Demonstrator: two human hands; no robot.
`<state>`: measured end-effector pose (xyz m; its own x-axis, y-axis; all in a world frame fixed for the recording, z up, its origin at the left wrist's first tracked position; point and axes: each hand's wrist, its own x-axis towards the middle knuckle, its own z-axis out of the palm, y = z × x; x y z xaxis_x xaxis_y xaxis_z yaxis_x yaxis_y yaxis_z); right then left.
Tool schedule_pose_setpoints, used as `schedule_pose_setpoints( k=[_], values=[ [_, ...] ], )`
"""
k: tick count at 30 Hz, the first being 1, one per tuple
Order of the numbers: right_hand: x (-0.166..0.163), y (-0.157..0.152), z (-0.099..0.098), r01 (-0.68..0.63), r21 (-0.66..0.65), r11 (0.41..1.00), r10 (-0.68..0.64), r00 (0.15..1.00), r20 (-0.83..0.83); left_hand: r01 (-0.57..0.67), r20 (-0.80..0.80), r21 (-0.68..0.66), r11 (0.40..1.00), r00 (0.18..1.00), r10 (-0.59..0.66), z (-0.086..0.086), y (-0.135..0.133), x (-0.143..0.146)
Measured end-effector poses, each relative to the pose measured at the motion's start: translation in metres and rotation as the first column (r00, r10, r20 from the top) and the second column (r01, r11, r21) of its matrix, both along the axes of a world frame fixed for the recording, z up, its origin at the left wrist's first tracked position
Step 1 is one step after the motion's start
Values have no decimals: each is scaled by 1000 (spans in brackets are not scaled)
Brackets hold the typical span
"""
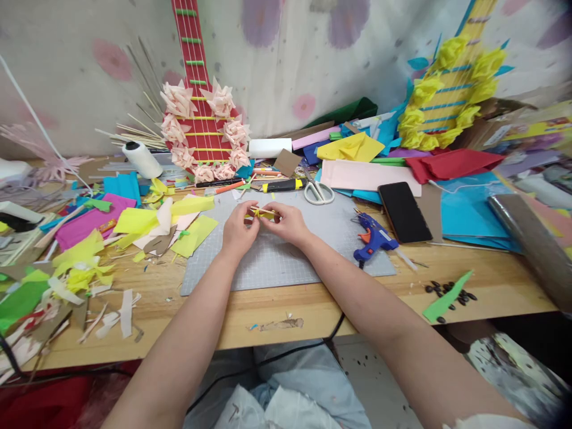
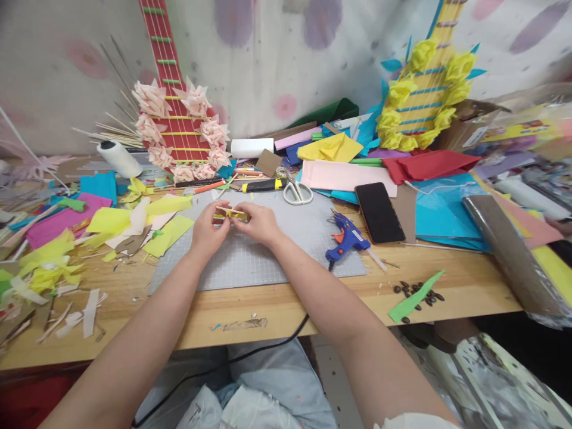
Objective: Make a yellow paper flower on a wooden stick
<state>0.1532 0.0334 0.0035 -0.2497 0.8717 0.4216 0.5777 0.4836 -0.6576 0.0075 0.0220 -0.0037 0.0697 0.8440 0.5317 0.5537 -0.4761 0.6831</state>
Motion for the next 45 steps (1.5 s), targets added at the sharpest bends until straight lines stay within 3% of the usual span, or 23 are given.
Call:
schedule_pose_setpoints(
  k=[28,38,45],
  values=[
    [2,4,-5,-86,-15,996,86,996,-28,-2,-14,-12,1000,1000,2,0,-1,-1],
    [-1,2,-2,-18,16,1000,17,1000,23,6,-31,-5,1000,1000,-6,-1,-1,1],
    [-1,4,-5,20,21,1000,-21,999,32,-59,-1,-86,994,998,59,-1,-1,1]
  ],
)
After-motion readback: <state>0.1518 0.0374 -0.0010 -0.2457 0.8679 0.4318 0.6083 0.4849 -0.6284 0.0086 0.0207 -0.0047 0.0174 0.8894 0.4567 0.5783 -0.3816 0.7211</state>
